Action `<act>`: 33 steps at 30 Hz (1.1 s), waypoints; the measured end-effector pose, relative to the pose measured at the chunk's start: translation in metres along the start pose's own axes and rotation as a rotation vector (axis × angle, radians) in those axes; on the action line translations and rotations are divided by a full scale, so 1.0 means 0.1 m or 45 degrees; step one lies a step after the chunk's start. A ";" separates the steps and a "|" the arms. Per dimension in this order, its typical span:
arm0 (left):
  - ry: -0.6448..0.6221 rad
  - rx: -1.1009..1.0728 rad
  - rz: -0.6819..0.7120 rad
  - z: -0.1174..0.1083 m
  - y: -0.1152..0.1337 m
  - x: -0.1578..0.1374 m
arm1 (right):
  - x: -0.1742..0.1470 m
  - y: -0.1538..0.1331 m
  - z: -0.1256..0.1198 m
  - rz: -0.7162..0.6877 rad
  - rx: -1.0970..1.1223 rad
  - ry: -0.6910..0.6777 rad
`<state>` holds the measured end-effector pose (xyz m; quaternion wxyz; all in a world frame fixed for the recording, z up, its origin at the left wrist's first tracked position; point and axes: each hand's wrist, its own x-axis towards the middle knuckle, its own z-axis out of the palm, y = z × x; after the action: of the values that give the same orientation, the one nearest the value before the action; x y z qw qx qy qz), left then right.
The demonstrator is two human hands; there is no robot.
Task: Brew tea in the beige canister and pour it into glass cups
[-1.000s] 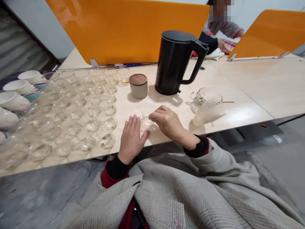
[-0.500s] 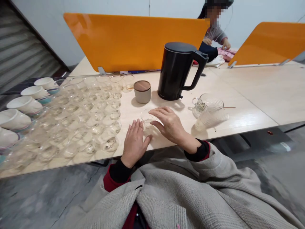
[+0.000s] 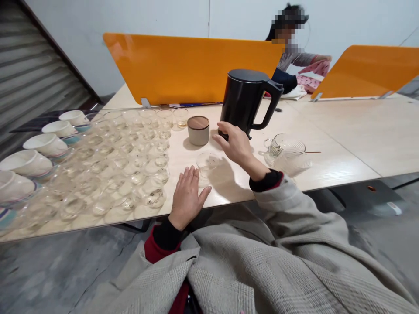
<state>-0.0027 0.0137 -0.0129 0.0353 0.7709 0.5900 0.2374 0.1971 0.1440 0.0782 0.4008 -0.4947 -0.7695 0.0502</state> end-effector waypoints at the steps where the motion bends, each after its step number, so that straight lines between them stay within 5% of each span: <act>1: -0.003 -0.003 0.002 0.00 0.00 0.00 | 0.13 0.03 0.09 0.005 -0.007 -0.023; 7: -0.003 -0.030 0.014 0.00 -0.01 -0.01 | 0.79 0.11 0.63 0.079 -0.109 -0.257; 12: -0.025 -0.035 -0.001 -0.02 0.01 -0.01 | 0.97 0.06 0.83 0.127 -0.109 -0.417; 18: -0.046 -0.038 -0.013 -0.05 0.02 0.00 | 0.92 0.07 0.81 0.141 -0.092 -0.282; 21: -0.031 -0.051 -0.028 -0.04 0.02 0.00 | 0.91 0.09 0.61 0.098 -0.140 -0.144; 25: 0.059 -0.127 -0.031 -0.01 -0.01 -0.01 | 0.73 -0.06 0.05 -0.078 -0.159 0.079; 30: 0.333 -0.347 -0.013 0.00 -0.08 -0.05 | 0.03 -0.53 -0.80 -0.226 -0.156 0.184; 33: 0.490 -0.495 0.037 -0.06 -0.09 -0.09 | -0.44 -0.72 -1.06 -0.221 -0.059 0.118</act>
<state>-0.0147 0.0065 -0.0139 0.0666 0.6988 0.5179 0.4888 0.2240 0.0382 0.1593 0.4272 -0.4371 -0.7910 -0.0255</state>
